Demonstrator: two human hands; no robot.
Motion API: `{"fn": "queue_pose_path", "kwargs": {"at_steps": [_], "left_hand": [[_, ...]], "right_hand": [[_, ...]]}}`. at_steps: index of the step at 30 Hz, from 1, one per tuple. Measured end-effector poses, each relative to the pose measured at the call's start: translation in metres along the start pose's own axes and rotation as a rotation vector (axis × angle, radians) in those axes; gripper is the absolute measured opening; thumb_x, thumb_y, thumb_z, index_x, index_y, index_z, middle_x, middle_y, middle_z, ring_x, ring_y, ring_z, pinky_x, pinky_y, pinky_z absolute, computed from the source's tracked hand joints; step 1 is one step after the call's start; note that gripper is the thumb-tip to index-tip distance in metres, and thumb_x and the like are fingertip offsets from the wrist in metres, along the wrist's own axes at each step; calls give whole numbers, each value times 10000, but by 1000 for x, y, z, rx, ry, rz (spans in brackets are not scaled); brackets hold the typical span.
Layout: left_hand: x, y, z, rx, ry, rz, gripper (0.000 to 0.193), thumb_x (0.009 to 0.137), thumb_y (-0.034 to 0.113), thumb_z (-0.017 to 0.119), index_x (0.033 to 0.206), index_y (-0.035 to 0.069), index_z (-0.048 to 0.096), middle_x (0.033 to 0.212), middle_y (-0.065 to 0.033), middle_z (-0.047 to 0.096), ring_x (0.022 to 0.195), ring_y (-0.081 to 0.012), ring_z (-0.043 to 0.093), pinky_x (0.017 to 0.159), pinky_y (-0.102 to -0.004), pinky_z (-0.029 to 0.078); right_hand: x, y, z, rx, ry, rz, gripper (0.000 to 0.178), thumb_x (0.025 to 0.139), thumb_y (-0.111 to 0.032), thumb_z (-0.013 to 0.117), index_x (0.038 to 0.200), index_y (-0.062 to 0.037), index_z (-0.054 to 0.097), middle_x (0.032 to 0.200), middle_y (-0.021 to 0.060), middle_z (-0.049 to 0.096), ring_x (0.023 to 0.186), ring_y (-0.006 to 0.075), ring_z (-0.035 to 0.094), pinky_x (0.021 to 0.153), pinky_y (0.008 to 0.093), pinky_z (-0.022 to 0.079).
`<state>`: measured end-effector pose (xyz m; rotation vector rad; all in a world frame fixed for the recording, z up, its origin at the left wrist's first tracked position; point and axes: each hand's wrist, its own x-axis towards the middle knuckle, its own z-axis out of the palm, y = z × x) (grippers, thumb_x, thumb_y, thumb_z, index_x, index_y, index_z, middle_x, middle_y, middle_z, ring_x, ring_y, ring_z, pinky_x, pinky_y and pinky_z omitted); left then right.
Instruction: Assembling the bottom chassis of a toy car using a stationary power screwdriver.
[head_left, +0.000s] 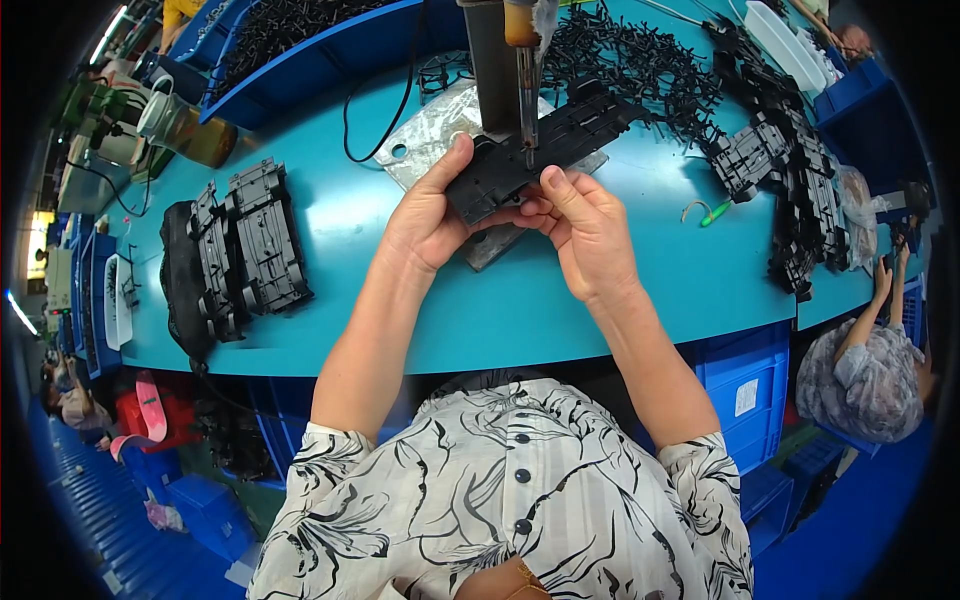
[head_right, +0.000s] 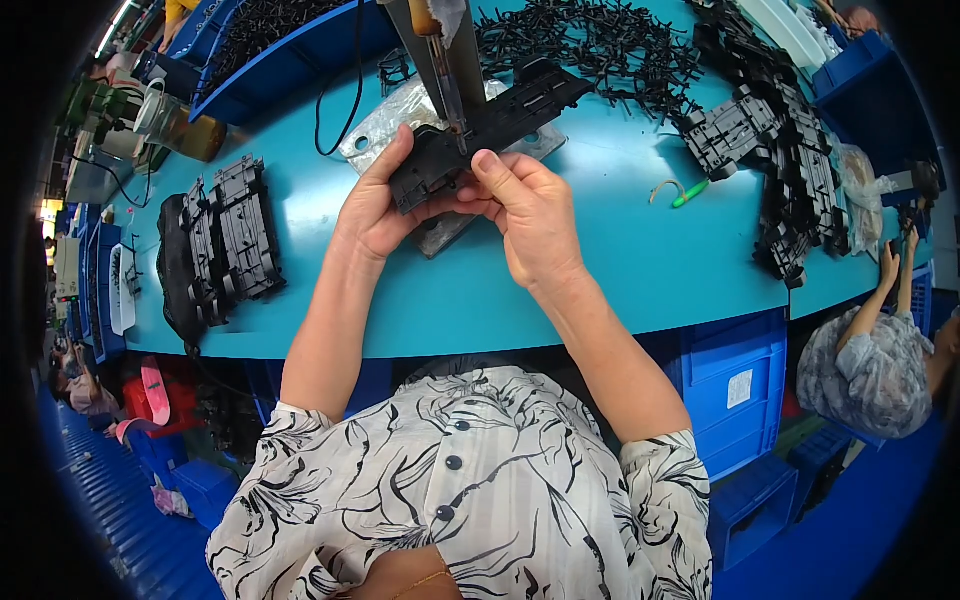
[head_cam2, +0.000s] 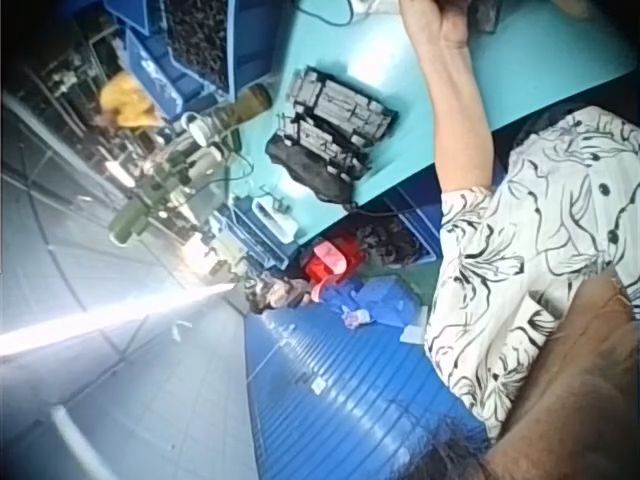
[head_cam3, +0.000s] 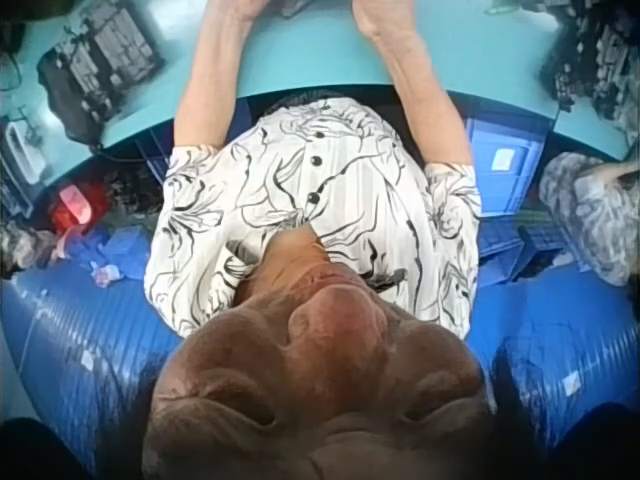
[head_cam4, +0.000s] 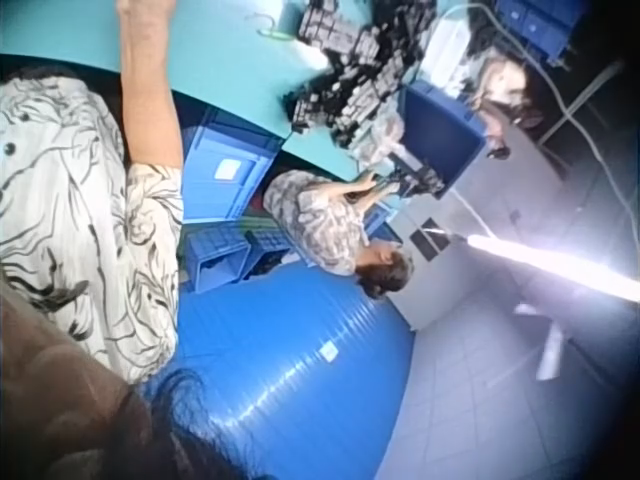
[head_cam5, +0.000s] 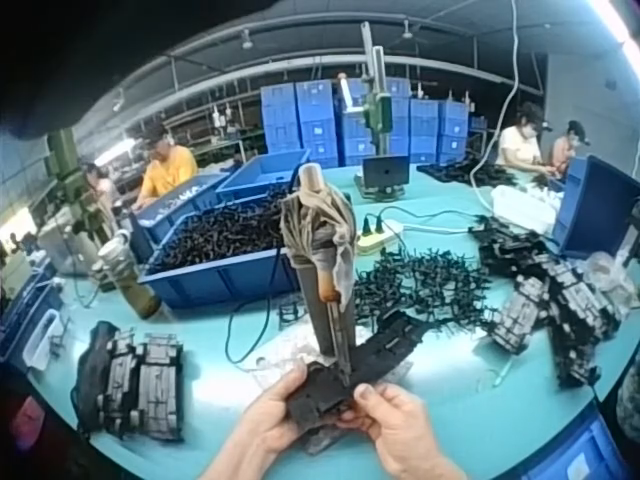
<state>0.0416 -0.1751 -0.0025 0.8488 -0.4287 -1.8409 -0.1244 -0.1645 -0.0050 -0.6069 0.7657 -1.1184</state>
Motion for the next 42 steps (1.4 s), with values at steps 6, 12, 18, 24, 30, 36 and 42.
{"fn": "queue_pose_path", "kwargs": {"at_steps": [6,12,18,24,30,36,42], "left_hand": [[0,0,-2,-8,9,4,504,926,417,529,1174,-23,534,1023,-203,647,892,-318,666,789,-458,570],[-1,-3,-7,17,67,-11,435,943,375,522,1135,-14,546,1015,-165,654,876,-249,667,777,-402,567],[-33,-13,3,138,-11,-182,375,950,328,523,1106,-10,562,1018,-130,654,892,-204,660,727,-346,561],[-64,-38,27,303,25,-102,397,905,276,613,1187,6,546,1056,-72,626,947,-159,608,775,-317,505],[-67,-45,47,138,-3,-145,483,872,202,629,1258,-47,477,1112,-106,594,997,-188,576,792,-354,510],[-61,-44,49,-211,-292,-211,419,869,134,517,1246,-43,481,1103,-113,599,987,-199,584,915,-391,466],[-58,-66,65,-25,-66,-79,184,923,142,563,1049,8,553,995,-78,627,886,-148,614,798,-306,522]], "right_hand": [[1,0,0,-2,-5,2,207,913,-220,617,943,-16,591,870,65,632,742,126,585,732,320,542],[0,5,-6,39,-1,26,177,928,-210,592,948,-34,577,842,60,620,740,133,594,726,323,551],[-44,-8,-16,39,6,98,141,942,-167,549,989,-34,562,852,62,613,737,139,599,705,316,549],[-91,-15,-44,-376,-3,-229,280,882,-26,581,1156,25,556,1052,91,635,890,148,618,735,292,521],[-106,-26,-65,-1038,-15,-776,312,699,44,687,1002,-7,635,977,130,648,806,255,626,741,327,495],[-105,-40,-60,-1342,-174,-1088,336,661,69,652,967,-67,686,1053,80,645,931,275,592,786,340,492],[-106,-29,-71,-1301,-234,-1017,322,628,100,643,902,-64,686,1114,62,644,1015,275,587,843,340,483]]}}
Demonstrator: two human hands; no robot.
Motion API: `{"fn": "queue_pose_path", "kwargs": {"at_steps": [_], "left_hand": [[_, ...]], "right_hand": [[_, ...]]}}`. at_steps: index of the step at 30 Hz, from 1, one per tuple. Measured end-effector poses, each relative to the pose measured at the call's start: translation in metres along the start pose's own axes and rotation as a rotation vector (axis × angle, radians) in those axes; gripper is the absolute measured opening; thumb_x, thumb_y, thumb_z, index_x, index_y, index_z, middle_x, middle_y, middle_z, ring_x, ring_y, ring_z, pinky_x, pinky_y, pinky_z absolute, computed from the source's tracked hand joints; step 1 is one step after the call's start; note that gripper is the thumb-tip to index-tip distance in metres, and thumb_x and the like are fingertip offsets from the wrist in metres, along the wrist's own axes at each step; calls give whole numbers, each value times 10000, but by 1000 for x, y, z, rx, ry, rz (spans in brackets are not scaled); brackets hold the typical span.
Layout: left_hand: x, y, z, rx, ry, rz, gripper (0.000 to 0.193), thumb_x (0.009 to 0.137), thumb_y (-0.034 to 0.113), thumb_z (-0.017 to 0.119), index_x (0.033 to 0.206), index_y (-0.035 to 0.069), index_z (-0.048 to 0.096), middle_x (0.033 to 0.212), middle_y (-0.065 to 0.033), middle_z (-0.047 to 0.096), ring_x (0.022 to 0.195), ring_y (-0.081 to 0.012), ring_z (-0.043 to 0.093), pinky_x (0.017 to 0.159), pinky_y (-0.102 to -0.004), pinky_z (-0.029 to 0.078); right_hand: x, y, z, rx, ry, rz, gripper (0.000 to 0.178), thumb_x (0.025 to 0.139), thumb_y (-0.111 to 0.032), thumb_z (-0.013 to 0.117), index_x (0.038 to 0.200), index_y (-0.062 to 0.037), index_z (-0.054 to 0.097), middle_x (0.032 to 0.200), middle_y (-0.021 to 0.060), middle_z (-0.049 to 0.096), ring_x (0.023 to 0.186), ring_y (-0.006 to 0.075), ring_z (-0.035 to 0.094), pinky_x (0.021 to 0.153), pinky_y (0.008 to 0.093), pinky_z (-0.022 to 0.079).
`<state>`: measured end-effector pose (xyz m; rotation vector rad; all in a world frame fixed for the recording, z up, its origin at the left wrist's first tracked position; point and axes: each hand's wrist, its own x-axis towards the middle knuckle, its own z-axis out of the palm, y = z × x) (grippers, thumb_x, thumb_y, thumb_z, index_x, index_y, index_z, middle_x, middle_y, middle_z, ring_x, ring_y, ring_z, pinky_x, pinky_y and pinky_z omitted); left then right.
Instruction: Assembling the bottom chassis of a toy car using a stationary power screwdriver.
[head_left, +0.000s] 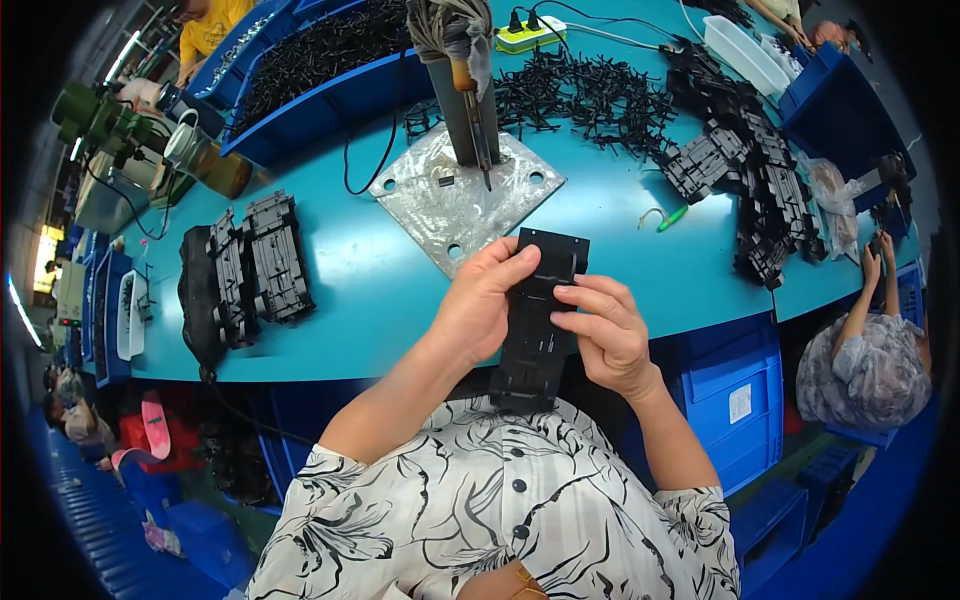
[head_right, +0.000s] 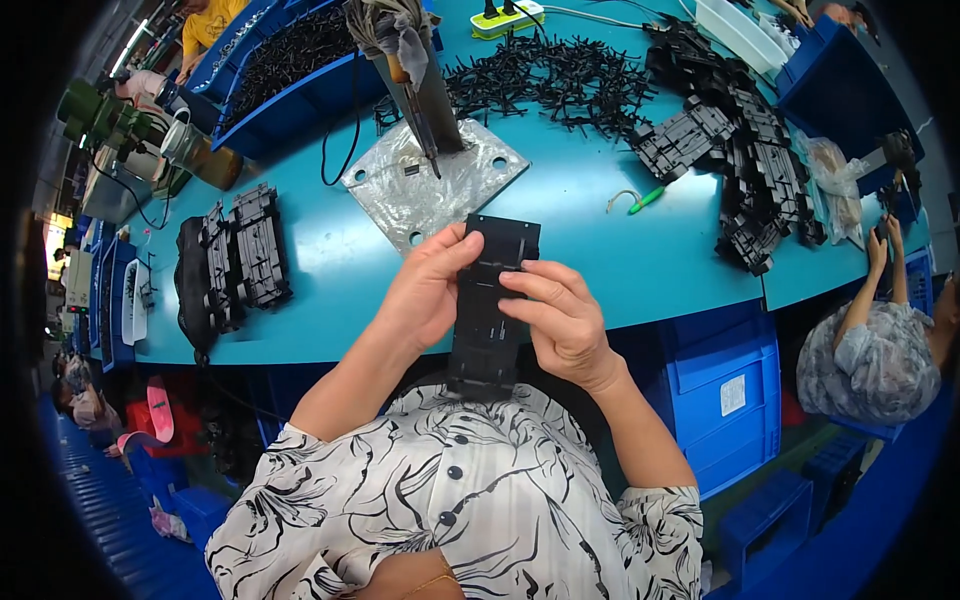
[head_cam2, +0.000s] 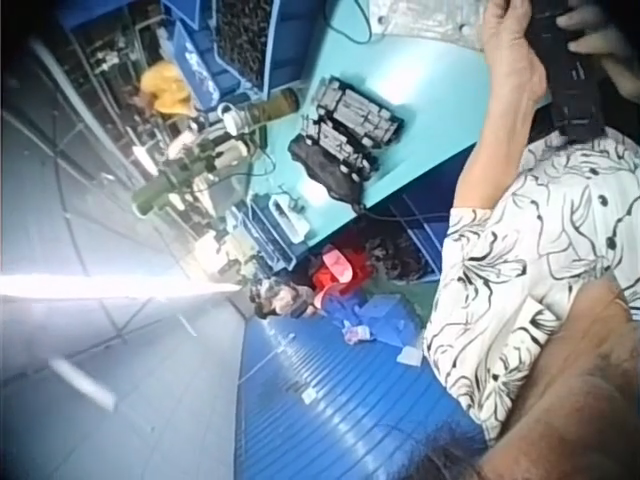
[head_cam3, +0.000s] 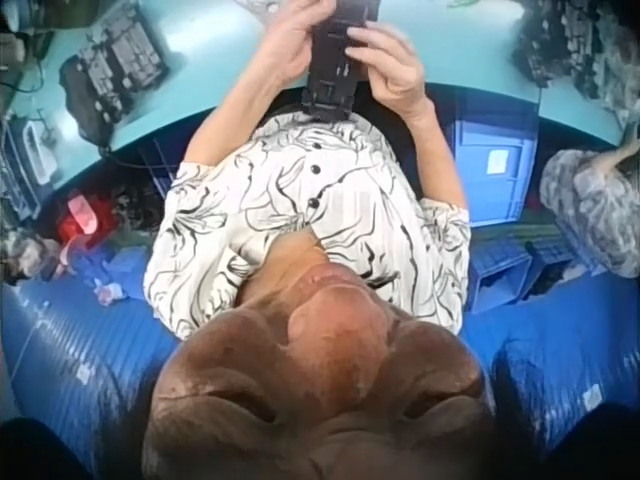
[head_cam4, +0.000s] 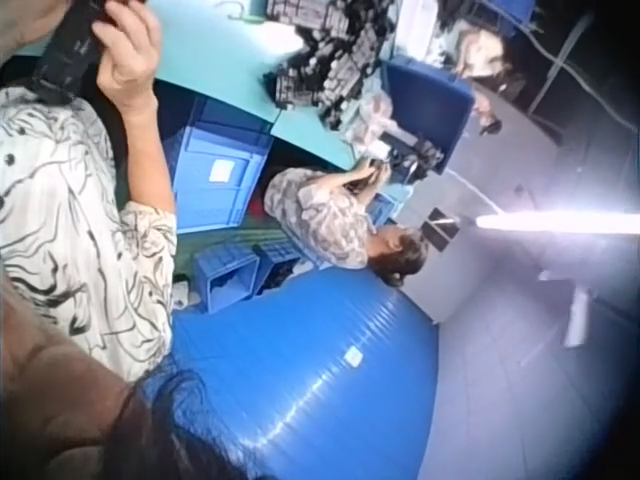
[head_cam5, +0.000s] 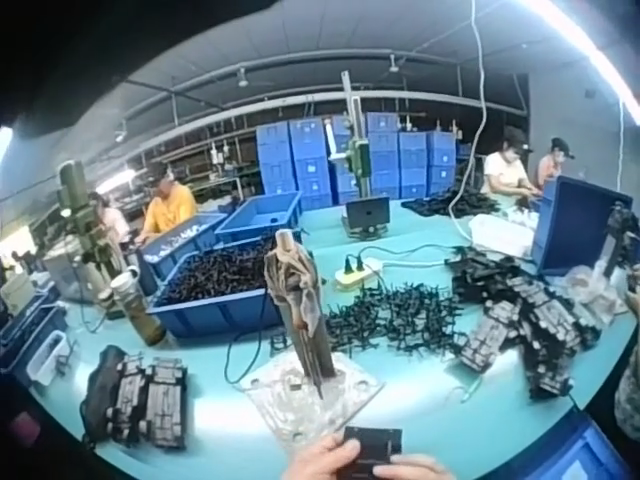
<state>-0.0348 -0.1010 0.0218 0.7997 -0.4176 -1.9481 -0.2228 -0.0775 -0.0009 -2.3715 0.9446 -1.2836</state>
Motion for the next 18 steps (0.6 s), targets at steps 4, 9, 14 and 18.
{"fn": "queue_pose_path", "kwargs": {"at_steps": [4,9,14,18], "left_hand": [[-4,-10,3,130,74,139,169,904,71,569,1046,-18,549,964,-95,639,815,-135,635,731,-276,544],[-17,-19,10,97,-8,182,178,898,66,577,1053,-17,551,981,-95,641,868,-133,626,787,-285,527],[-26,-28,0,114,-72,173,187,891,48,588,1067,-7,561,1008,-80,634,891,-121,608,819,-274,509],[-30,-35,-3,124,-79,190,204,889,47,601,1083,0,563,1020,-74,630,900,-111,597,827,-273,505]], "right_hand": [[-8,-1,-2,188,107,156,242,729,79,633,941,-34,663,1010,89,647,949,227,586,800,290,478],[5,-17,6,723,319,822,93,848,0,622,940,15,617,929,23,620,793,77,542,735,229,447],[6,-24,-2,1010,291,962,68,839,-49,659,870,-26,602,766,-11,598,694,33,508,658,183,422],[3,-31,3,1151,364,996,35,842,-51,613,865,-30,595,846,30,634,771,83,558,757,238,436]]}}
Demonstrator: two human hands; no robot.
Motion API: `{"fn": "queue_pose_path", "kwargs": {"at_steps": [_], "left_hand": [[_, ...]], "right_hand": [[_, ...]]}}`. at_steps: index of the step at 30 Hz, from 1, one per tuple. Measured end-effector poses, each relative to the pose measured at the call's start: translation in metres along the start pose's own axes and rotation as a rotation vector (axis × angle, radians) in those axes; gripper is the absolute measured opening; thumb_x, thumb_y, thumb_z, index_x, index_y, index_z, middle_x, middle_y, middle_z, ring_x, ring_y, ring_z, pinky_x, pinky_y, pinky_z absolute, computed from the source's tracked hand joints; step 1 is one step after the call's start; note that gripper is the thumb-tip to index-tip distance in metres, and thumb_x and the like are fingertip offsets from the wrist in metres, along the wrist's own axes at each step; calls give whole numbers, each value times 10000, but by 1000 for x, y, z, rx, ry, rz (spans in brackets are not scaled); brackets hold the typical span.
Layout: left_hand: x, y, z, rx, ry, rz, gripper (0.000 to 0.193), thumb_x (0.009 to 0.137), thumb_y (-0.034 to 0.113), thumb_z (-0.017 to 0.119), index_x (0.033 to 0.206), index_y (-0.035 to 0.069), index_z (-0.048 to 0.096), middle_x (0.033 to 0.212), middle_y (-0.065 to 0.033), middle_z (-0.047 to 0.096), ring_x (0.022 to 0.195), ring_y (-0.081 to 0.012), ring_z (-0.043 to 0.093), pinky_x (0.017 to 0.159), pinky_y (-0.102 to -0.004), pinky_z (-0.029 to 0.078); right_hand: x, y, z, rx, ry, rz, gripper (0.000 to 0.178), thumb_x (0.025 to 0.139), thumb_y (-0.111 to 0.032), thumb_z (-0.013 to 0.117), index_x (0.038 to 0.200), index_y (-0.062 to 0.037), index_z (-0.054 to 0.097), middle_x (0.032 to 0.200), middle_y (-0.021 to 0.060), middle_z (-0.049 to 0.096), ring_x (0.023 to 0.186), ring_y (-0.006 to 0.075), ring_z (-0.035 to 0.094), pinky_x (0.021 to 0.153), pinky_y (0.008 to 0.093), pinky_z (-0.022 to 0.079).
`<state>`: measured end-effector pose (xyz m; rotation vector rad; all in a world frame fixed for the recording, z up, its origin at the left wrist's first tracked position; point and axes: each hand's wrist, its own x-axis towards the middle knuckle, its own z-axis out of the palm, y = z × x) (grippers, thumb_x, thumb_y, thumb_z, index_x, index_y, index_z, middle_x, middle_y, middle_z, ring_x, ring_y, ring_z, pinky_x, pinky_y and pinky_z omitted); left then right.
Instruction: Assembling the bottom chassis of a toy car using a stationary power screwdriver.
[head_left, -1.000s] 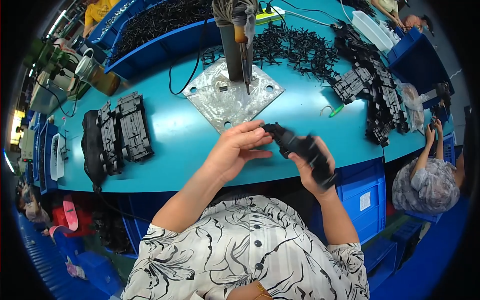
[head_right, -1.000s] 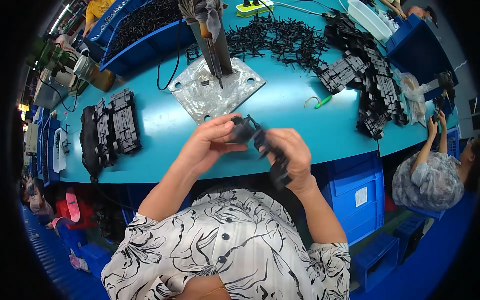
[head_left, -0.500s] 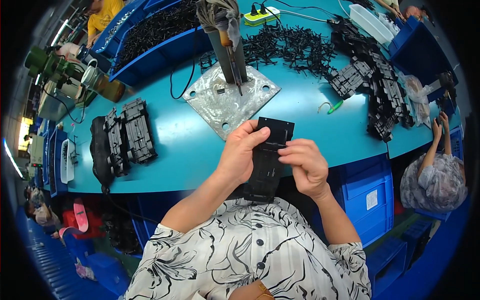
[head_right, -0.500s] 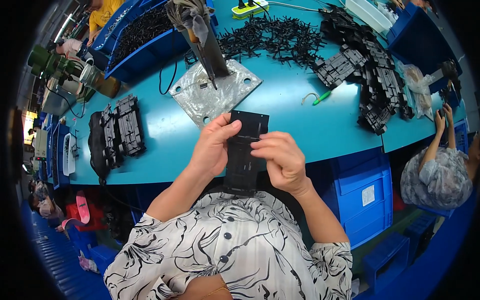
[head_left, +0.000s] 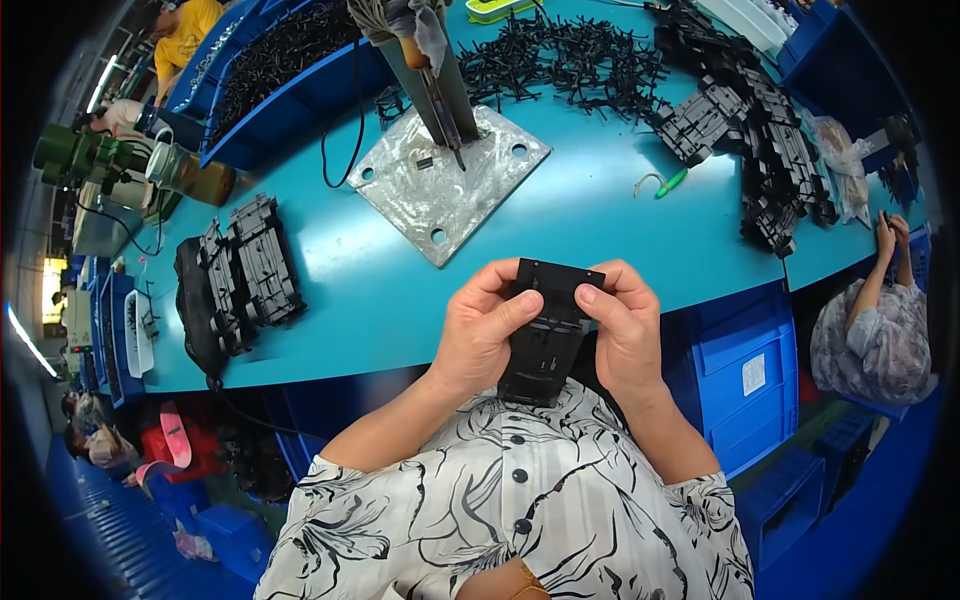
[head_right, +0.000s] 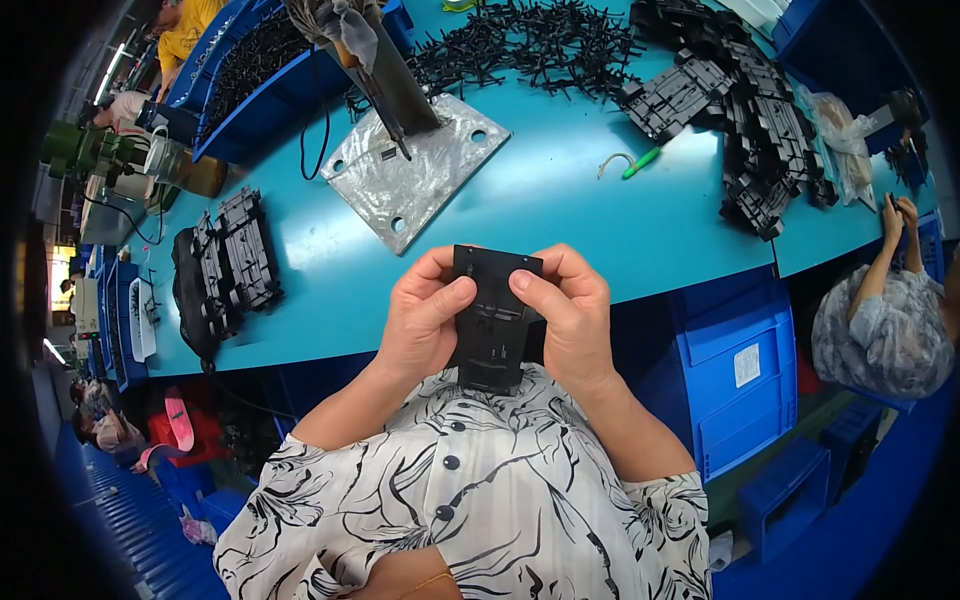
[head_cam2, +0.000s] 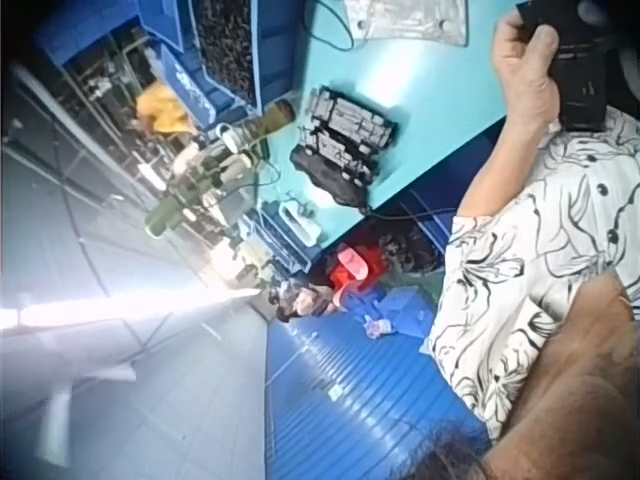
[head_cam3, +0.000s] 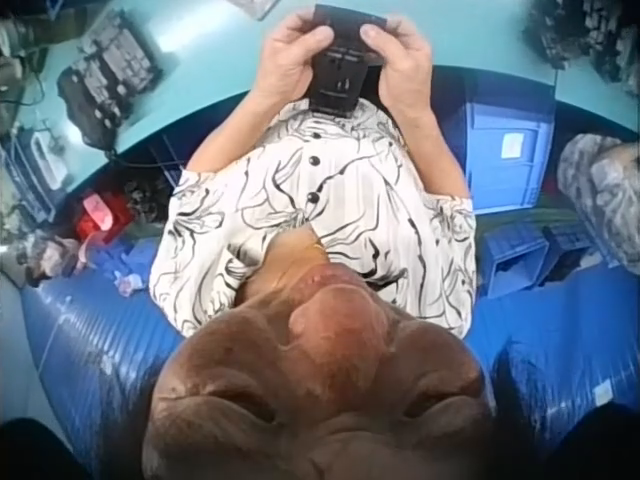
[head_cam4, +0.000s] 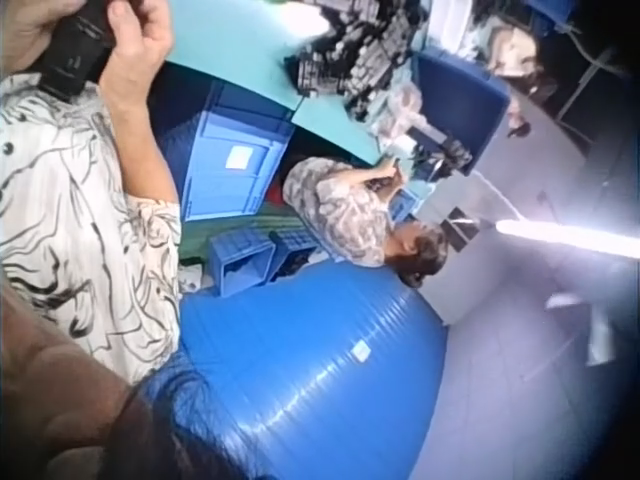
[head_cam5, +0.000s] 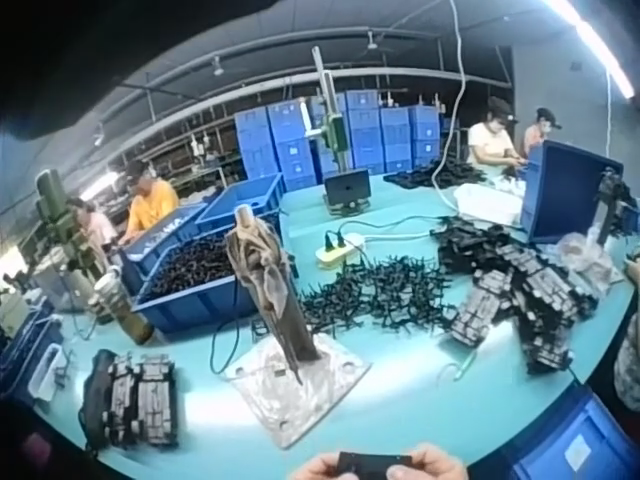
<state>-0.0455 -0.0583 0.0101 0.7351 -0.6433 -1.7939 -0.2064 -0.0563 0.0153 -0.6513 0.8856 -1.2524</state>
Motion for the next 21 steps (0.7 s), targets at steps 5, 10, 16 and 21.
{"fn": "queue_pose_path", "kwargs": {"at_steps": [5,10,16,21], "left_hand": [[-3,0,-1,3,25,-22,204,886,56,611,1078,5,564,1020,-70,625,898,-108,593,821,-269,504],[-3,9,1,-71,105,-119,128,879,78,610,988,22,571,949,-61,633,842,-116,601,785,-276,505],[-4,17,2,-84,178,-192,85,849,71,611,920,38,577,889,-53,635,799,-122,599,749,-278,498],[-2,20,-6,-43,170,-251,60,844,59,609,897,45,583,871,-41,628,786,-120,593,740,-272,495]], "right_hand": [[-3,5,6,112,38,-12,35,841,-2,605,847,-23,577,804,12,610,720,54,539,685,209,442],[-4,5,12,8,17,-55,37,844,-23,578,814,-31,559,807,16,589,754,69,513,733,222,416],[-8,11,13,-66,-4,-108,43,833,-8,589,811,-29,558,810,6,568,741,63,484,722,222,402],[-12,15,13,-102,12,-141,34,830,-9,592,820,-24,563,809,6,569,746,61,482,717,219,399]]}}
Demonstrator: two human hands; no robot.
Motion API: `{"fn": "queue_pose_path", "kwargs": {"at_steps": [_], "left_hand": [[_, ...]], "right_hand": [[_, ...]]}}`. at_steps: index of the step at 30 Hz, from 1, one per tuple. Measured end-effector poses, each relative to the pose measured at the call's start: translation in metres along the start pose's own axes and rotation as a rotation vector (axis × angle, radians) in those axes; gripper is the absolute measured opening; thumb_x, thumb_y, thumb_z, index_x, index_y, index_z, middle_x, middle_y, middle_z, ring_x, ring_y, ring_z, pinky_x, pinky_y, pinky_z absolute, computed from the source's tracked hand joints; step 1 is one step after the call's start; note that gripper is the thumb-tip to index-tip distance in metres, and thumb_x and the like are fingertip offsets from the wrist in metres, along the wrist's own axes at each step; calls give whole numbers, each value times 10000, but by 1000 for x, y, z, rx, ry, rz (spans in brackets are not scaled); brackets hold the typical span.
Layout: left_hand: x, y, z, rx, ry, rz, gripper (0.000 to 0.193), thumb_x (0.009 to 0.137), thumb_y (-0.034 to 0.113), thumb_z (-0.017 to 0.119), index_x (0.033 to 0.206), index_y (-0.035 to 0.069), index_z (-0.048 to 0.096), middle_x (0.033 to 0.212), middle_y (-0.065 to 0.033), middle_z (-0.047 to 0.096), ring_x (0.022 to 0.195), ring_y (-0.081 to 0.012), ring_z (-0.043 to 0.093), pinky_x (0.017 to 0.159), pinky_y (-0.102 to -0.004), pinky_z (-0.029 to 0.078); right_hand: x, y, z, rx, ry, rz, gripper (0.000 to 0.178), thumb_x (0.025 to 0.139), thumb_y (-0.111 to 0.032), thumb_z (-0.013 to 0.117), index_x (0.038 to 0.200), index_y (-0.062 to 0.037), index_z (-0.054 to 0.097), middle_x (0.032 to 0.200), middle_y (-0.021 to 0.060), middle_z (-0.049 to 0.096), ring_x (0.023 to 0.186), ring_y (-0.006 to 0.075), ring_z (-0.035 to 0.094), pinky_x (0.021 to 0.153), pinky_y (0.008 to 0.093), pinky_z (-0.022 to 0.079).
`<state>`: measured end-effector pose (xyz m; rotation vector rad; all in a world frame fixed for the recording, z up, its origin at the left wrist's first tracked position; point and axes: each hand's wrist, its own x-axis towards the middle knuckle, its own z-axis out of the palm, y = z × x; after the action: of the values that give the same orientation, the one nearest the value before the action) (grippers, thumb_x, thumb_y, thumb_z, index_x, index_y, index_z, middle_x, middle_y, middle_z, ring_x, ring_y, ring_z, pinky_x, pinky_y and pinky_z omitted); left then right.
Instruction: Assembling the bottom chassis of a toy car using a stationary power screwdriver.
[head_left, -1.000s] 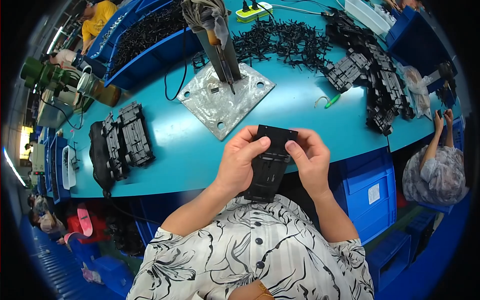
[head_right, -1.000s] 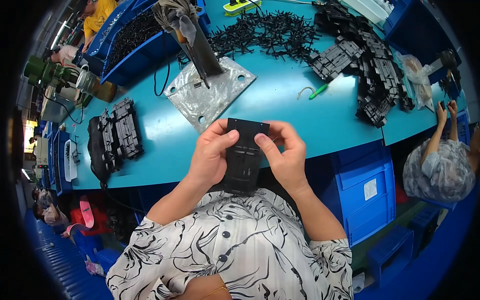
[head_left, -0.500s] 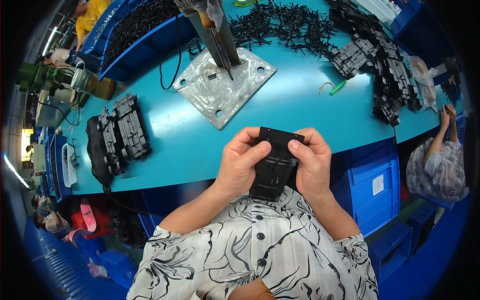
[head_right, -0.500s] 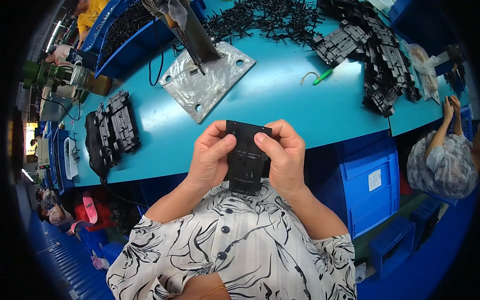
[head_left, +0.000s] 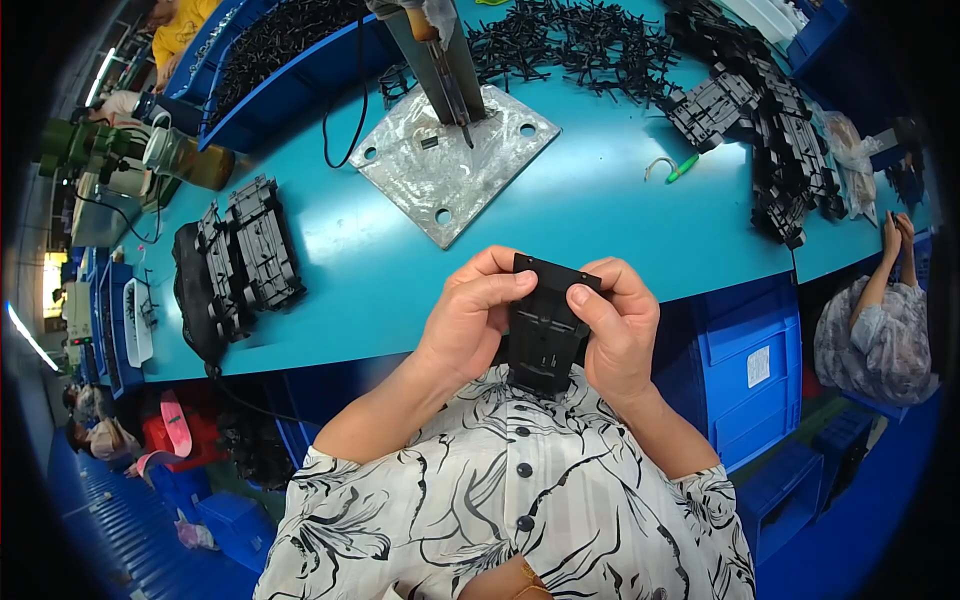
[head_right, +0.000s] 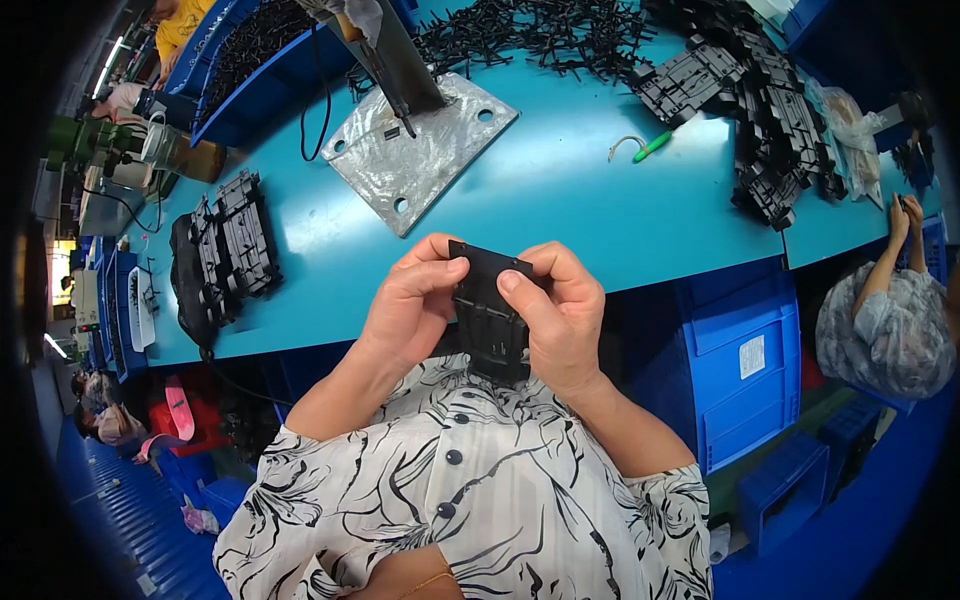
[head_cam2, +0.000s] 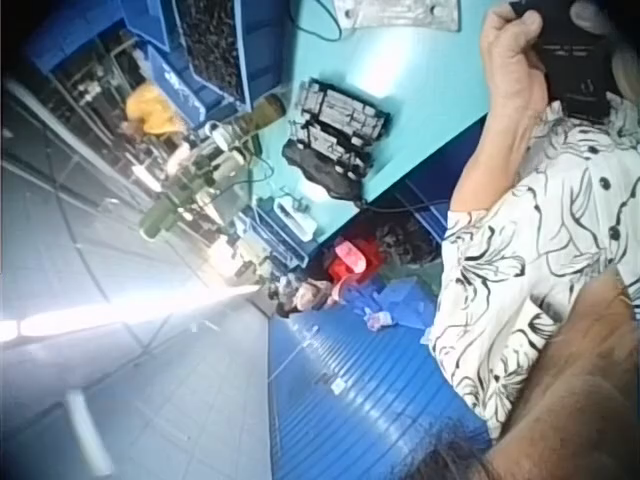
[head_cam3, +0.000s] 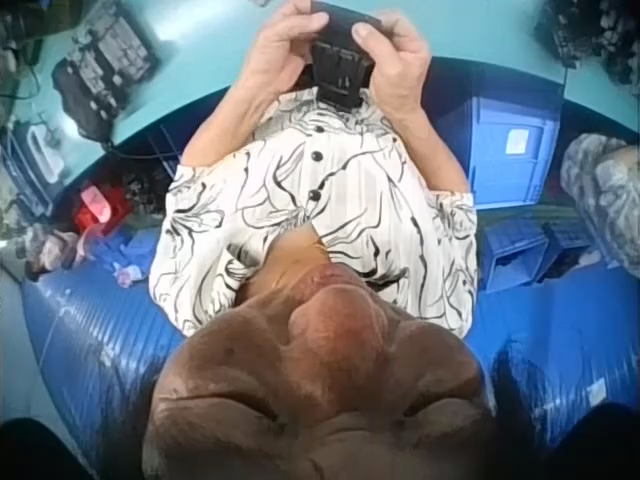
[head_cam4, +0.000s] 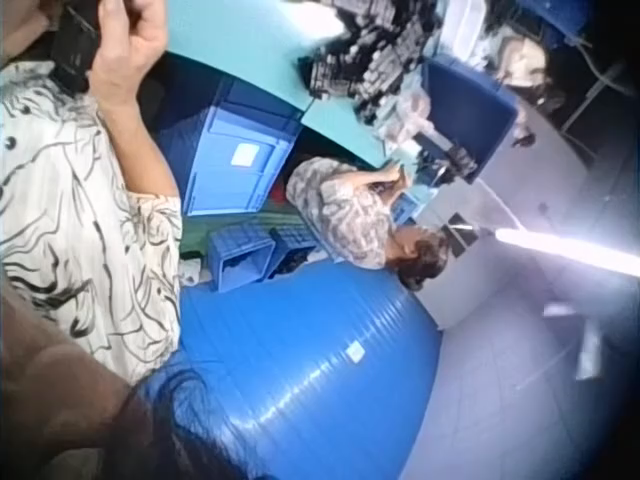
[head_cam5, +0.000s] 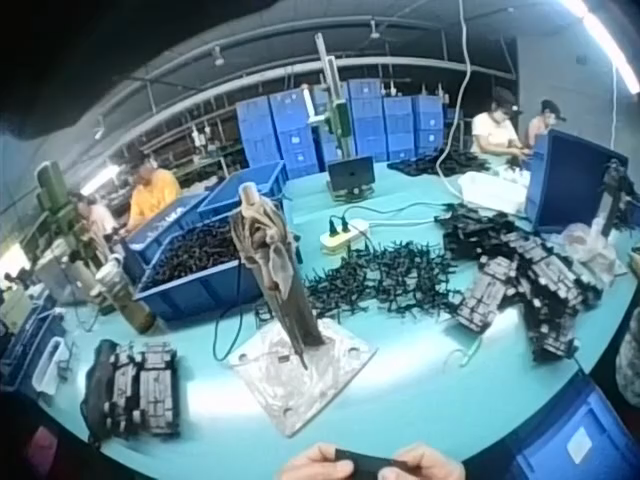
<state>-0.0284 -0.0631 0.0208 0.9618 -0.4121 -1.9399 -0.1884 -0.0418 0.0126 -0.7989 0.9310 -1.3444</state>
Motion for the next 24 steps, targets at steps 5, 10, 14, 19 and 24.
{"fn": "queue_pose_path", "kwargs": {"at_steps": [5,10,14,19,24], "left_hand": [[-1,1,-3,5,-35,-38,73,851,61,610,914,37,584,891,-46,626,814,-116,591,755,-269,495],[-6,-12,-6,52,-132,138,152,876,72,608,1013,27,564,964,-61,615,860,-115,587,802,-276,491],[-5,-18,-9,0,-125,147,160,882,85,607,1024,31,557,988,-57,609,864,-109,582,804,-272,487],[-5,-13,-4,-41,-76,89,98,895,104,595,961,40,562,918,-33,621,825,-95,580,774,-261,481],[-5,-17,-4,68,-77,201,66,910,92,578,943,37,561,887,-25,616,800,-71,565,734,-226,474]], "right_hand": [[-3,1,3,10,29,9,27,835,-18,586,825,-25,562,814,9,575,744,62,490,715,214,403],[-5,5,3,169,36,19,24,856,-5,578,874,-9,562,820,16,598,717,36,522,668,196,449],[-6,1,8,178,49,76,25,852,-33,571,831,-34,557,817,7,586,742,55,504,718,215,418],[-8,4,8,147,39,58,15,851,-38,575,846,-32,563,817,7,588,737,53,505,705,203,417],[-9,5,7,167,47,81,15,851,-41,575,848,-30,565,830,13,596,735,51,505,705,204,418]]}}
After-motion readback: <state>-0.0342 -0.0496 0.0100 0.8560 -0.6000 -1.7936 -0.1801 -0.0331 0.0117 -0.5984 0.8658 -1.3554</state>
